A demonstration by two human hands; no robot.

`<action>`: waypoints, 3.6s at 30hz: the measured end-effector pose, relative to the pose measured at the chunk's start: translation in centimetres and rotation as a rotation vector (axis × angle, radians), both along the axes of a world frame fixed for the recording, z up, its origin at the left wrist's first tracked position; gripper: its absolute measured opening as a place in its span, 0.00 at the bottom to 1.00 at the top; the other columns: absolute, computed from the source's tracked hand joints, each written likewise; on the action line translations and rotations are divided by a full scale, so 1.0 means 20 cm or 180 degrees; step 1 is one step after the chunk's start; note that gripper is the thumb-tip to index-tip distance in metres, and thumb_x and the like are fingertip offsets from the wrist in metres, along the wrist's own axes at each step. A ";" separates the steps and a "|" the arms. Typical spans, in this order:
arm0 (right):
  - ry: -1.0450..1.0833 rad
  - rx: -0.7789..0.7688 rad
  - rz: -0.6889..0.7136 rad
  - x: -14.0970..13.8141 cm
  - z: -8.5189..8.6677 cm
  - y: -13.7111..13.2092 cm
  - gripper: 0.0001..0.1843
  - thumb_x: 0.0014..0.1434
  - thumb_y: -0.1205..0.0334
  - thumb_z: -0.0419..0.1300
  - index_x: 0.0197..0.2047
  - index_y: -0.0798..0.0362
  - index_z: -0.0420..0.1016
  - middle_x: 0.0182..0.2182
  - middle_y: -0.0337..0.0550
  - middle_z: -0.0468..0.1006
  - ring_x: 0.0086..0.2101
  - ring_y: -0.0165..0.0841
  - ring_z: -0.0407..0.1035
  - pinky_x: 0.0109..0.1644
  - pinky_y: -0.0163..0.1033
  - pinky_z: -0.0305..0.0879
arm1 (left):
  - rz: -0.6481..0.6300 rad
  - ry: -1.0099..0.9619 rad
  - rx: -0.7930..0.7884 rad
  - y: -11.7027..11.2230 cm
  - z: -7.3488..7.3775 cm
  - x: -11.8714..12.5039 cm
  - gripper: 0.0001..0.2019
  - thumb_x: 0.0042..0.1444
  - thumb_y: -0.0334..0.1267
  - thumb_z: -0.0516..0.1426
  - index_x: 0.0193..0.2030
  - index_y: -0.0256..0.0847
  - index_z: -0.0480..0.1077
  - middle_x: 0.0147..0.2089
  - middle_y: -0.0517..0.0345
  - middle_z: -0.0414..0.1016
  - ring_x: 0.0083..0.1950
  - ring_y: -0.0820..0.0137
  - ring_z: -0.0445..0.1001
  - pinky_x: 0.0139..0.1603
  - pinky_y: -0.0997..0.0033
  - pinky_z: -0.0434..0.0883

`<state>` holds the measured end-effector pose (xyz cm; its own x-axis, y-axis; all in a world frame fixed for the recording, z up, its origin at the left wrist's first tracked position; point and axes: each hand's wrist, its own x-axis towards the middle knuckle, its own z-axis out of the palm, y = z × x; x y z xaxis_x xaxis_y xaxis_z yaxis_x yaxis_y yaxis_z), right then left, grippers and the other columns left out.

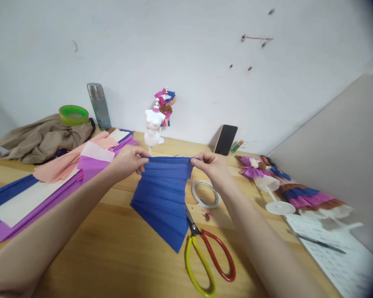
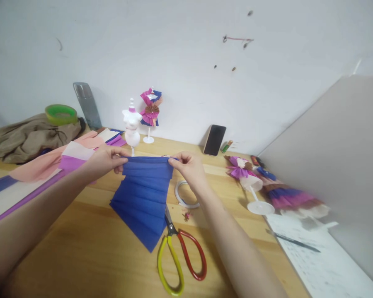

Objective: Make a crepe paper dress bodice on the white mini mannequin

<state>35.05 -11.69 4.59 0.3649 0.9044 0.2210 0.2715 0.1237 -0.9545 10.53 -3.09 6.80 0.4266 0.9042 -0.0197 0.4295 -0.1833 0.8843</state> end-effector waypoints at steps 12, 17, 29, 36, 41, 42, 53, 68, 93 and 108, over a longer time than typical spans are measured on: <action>0.1007 -0.0530 0.0216 -0.04 0.01 -0.02 0.19 0.37 0.51 0.74 0.26 0.52 0.72 0.12 0.32 0.70 0.13 0.22 0.56 0.16 0.29 0.49 | 0.0343 0.0257 0.0745 0.03 -0.05 -0.02 0.08 0.42 0.41 0.61 0.29 0.42 0.79 0.16 0.66 0.67 0.22 0.71 0.66 0.26 0.72 0.58; 0.1567 -0.0704 0.0268 -0.07 0.00 -0.01 0.20 0.41 0.55 0.75 0.28 0.51 0.69 0.21 0.41 0.82 0.15 0.27 0.69 0.17 0.28 0.61 | 0.0547 0.0005 0.0737 0.00 -0.04 0.00 0.06 0.40 0.39 0.61 0.26 0.43 0.78 0.16 0.66 0.67 0.21 0.72 0.64 0.25 0.73 0.57; 0.1601 0.0408 -0.0107 -0.07 -0.07 0.03 0.19 0.36 0.54 0.78 0.26 0.53 0.75 0.22 0.38 0.79 0.26 0.32 0.78 0.33 0.36 0.75 | 0.0641 -0.1410 -0.0835 -0.10 0.02 0.07 0.09 0.38 0.34 0.64 0.28 0.36 0.72 0.26 0.56 0.79 0.20 0.72 0.74 0.23 0.72 0.73; 0.1553 0.0647 -0.0339 -0.09 -0.07 0.03 0.16 0.35 0.56 0.76 0.26 0.53 0.77 0.22 0.38 0.79 0.26 0.32 0.76 0.35 0.39 0.73 | 0.0564 -0.2162 -0.0778 -0.06 -0.05 0.06 0.12 0.31 0.33 0.69 0.26 0.35 0.74 0.21 0.58 0.76 0.25 0.70 0.78 0.32 0.72 0.76; 0.1259 0.0879 -0.0438 -0.08 -0.09 0.04 0.12 0.39 0.57 0.73 0.27 0.52 0.79 0.23 0.38 0.80 0.27 0.32 0.74 0.37 0.41 0.71 | 0.0661 -0.2296 -0.0554 -0.05 -0.07 0.08 0.12 0.30 0.34 0.70 0.25 0.35 0.76 0.22 0.56 0.77 0.27 0.69 0.78 0.35 0.69 0.76; 0.1216 0.0910 -0.0450 -0.08 -0.10 0.04 0.12 0.40 0.57 0.73 0.27 0.51 0.79 0.24 0.38 0.80 0.27 0.32 0.73 0.38 0.41 0.71 | 0.0692 -0.2313 -0.0507 -0.05 -0.08 0.08 0.12 0.30 0.35 0.70 0.25 0.35 0.76 0.23 0.56 0.78 0.27 0.69 0.78 0.35 0.69 0.76; 0.1137 0.1087 -0.0655 -0.09 -0.13 0.05 0.09 0.40 0.58 0.71 0.26 0.50 0.80 0.25 0.39 0.80 0.28 0.33 0.72 0.37 0.41 0.69 | 0.0762 -0.2400 -0.0352 -0.03 -0.12 0.09 0.10 0.30 0.34 0.69 0.24 0.36 0.77 0.22 0.59 0.77 0.27 0.70 0.77 0.36 0.70 0.75; 0.1506 0.1008 -0.0623 -0.11 -0.11 0.04 0.09 0.37 0.62 0.72 0.24 0.51 0.78 0.19 0.36 0.77 0.23 0.30 0.71 0.31 0.38 0.66 | 0.0631 -0.2326 -0.0424 -0.04 -0.15 0.09 0.10 0.33 0.36 0.68 0.24 0.37 0.74 0.20 0.59 0.76 0.26 0.71 0.77 0.34 0.72 0.73; 0.0931 0.1125 -0.0537 -0.06 -0.18 0.08 0.15 0.43 0.61 0.70 0.38 0.50 0.82 0.24 0.36 0.79 0.27 0.31 0.72 0.34 0.39 0.69 | 0.0723 -0.1890 0.0371 0.01 -0.21 0.09 0.13 0.38 0.38 0.67 0.33 0.38 0.81 0.21 0.63 0.75 0.23 0.73 0.74 0.29 0.73 0.72; 0.0476 0.1186 -0.0472 -0.04 -0.20 0.09 0.06 0.47 0.60 0.67 0.31 0.50 0.79 0.26 0.37 0.79 0.27 0.32 0.71 0.34 0.40 0.69 | 0.0709 -0.1844 0.0675 0.03 -0.25 0.09 0.09 0.42 0.39 0.66 0.32 0.39 0.80 0.25 0.61 0.78 0.25 0.72 0.77 0.29 0.74 0.74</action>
